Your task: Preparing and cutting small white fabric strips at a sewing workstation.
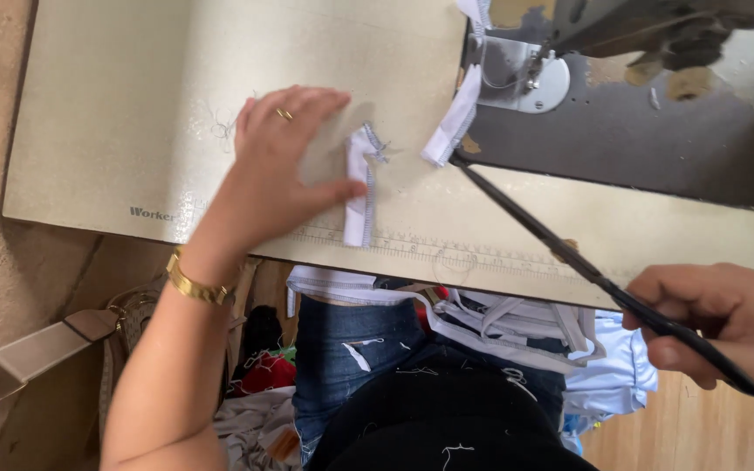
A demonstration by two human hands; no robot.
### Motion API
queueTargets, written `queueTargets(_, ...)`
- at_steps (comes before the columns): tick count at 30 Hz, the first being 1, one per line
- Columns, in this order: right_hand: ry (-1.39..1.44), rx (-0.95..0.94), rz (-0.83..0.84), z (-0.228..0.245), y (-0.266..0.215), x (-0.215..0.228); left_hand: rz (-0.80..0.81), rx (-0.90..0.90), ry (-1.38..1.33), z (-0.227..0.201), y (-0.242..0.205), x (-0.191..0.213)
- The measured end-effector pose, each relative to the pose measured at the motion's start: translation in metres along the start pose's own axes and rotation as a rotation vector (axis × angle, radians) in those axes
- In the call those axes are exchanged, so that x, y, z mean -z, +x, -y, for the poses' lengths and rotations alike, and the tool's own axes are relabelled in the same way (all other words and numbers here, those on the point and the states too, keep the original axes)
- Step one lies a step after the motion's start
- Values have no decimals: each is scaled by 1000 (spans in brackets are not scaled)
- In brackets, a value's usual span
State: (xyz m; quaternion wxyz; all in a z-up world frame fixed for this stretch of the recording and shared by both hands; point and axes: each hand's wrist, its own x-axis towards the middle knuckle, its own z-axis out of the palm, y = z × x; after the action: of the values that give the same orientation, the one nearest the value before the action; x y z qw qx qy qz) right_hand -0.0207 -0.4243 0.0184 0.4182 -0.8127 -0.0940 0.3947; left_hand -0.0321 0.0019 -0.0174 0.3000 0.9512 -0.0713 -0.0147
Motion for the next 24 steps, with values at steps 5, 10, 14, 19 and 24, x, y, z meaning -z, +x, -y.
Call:
queueTargets(5,199,135,-55,-31,-32,0,-84,57,81,-8,25,4)
queueTargets(10,234,341,-68,-42,-48,-2,28,240,262,-14,52,-6)
queueTargets(14,308,346,-156,-60,-57,-3,105,170,270,-10,67,-6)
queueTargets(19,377,293,-264,-78,-57,-5,-15,46,291,3,103,-4)
queueTargets(24,389,198,-352,-85,-45,-3,-59,-51,5,-38,149,-10)
